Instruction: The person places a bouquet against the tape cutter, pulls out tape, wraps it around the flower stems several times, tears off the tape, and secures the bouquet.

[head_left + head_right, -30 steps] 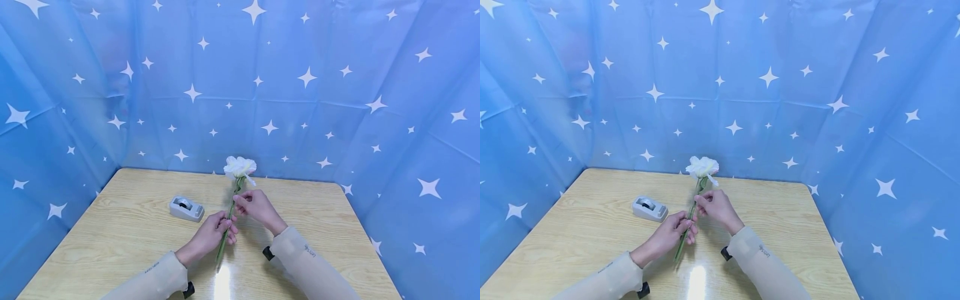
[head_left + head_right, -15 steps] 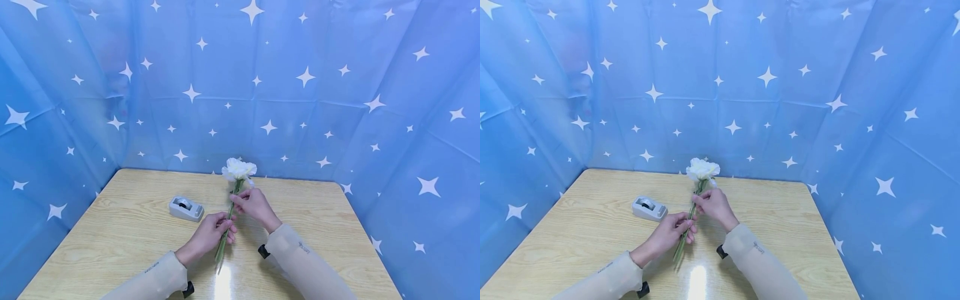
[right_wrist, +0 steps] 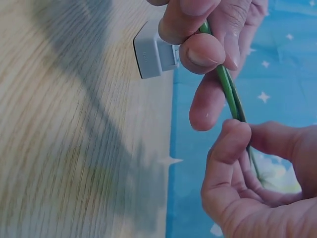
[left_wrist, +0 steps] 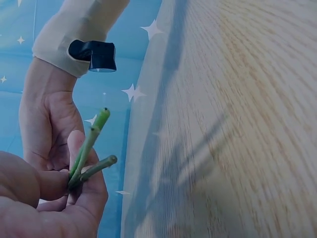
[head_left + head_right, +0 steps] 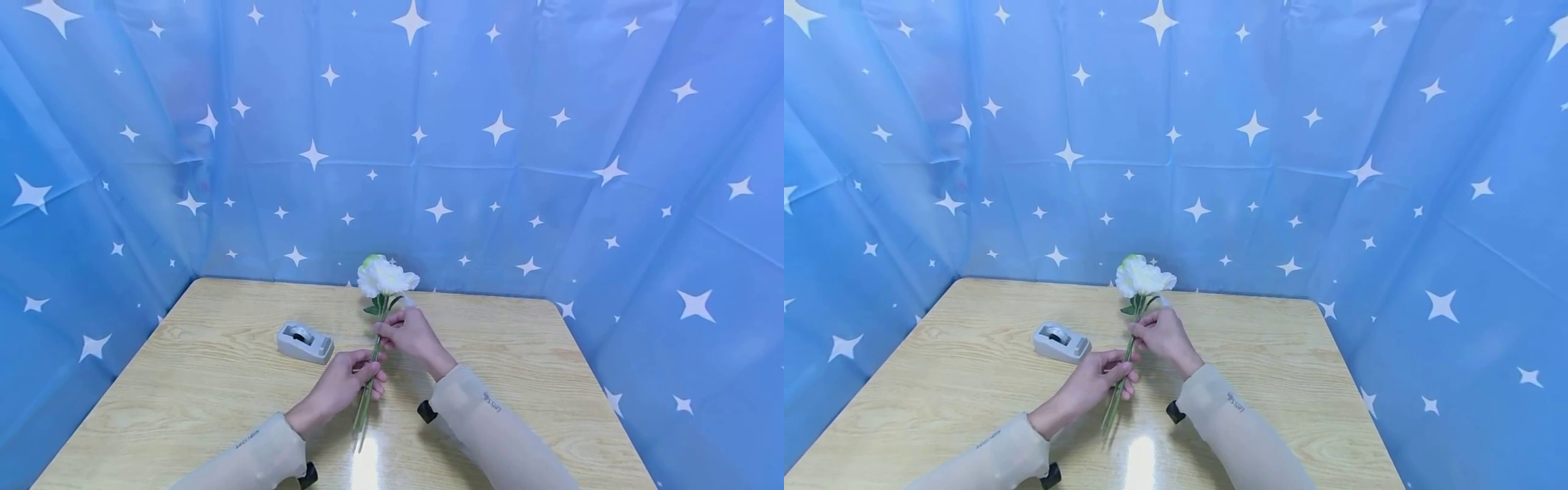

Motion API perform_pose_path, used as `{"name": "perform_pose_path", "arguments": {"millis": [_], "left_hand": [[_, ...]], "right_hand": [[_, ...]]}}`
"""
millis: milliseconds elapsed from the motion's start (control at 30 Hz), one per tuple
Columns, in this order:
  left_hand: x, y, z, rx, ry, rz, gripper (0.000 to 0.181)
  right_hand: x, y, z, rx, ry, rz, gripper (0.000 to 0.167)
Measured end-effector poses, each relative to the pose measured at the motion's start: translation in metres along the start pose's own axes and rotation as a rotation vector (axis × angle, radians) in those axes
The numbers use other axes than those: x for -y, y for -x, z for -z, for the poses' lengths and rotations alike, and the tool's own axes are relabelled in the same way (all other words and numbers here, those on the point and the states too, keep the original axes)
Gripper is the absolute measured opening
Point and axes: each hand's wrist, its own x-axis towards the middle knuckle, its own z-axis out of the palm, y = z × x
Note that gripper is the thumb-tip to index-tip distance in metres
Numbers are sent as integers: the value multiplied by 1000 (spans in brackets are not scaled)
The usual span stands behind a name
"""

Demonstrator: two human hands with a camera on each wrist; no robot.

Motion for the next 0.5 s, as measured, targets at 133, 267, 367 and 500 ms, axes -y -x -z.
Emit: {"name": "perform_pose_path", "arguments": {"millis": [133,267,367,500], "left_hand": [[1,0,0,-3,11,12,40],[2,-2,2,-19,22,23,40],[2,-2,3,-30,43,29,42],[2,-2,6,-37,62,28,43]], "right_hand": [[-1,0,0,17,-26,-6,22],[-1,0,1,40,-63,-2,23],[-1,0,1,64,-92,1,23],[-2,-1,2,81,-121,9,18]]}}
